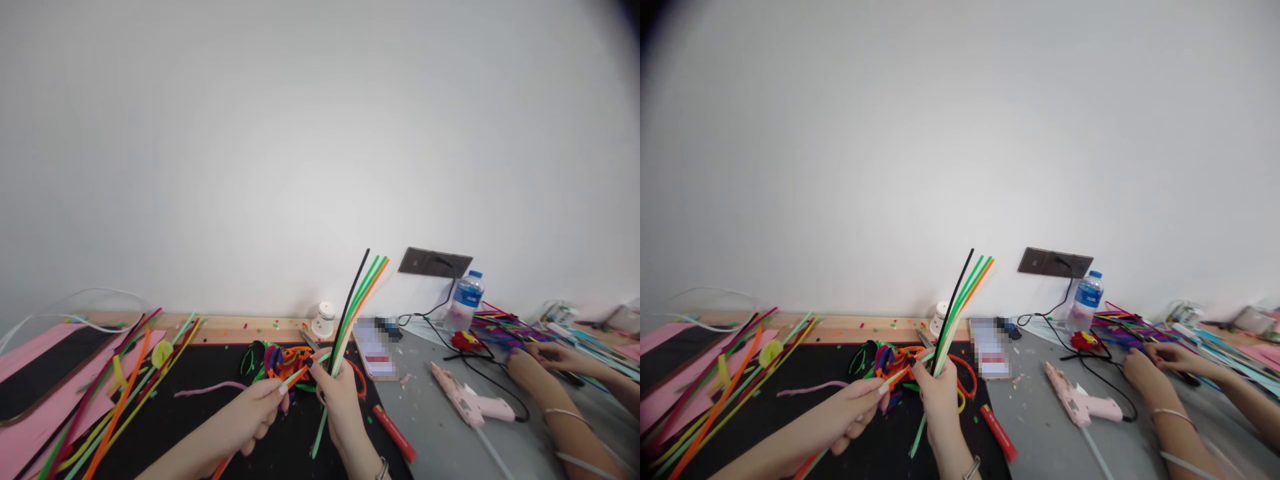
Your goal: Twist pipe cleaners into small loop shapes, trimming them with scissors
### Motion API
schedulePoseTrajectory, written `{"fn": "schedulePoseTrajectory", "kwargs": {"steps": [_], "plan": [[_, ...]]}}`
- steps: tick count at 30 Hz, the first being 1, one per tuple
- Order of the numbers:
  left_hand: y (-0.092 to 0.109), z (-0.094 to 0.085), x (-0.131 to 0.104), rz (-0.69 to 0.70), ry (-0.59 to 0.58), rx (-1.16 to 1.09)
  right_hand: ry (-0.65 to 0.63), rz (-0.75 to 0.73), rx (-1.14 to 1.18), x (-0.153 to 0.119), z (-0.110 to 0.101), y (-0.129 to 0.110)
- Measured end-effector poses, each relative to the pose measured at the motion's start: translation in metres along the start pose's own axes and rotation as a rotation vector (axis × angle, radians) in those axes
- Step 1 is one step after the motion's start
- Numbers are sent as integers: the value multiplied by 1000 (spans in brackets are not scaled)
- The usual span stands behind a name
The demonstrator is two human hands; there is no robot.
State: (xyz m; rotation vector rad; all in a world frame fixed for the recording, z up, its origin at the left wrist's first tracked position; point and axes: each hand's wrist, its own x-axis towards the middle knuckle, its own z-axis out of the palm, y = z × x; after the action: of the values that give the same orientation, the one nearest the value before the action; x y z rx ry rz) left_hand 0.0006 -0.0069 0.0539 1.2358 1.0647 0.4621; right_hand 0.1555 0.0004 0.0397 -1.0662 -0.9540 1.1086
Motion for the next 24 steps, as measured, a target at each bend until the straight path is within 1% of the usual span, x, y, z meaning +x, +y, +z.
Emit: {"fn": "schedulePoseTrajectory", "kwargs": {"steps": [3,6,10,13,18,22,24], "plan": [[-4,-1,1,-16,-1,-72,-21,2,38,1,0,0],[-13,-4,2,-17,-23,-129,-29,7,127,2,1,-1],[-28,-13,3,-36,-20,-180,15,3,202,2,1,-1],[-37,-18,5,-37,-12,-218,30,42,180,1,0,2],[-44,-17,2,8,-62,-191,-49,162,161,1,1,5],[-43,-17,-1,9,-73,-173,-121,182,163,1,3,5],[-41,-18,-2,19,-83,-178,-135,191,153,1,2,6]]}}
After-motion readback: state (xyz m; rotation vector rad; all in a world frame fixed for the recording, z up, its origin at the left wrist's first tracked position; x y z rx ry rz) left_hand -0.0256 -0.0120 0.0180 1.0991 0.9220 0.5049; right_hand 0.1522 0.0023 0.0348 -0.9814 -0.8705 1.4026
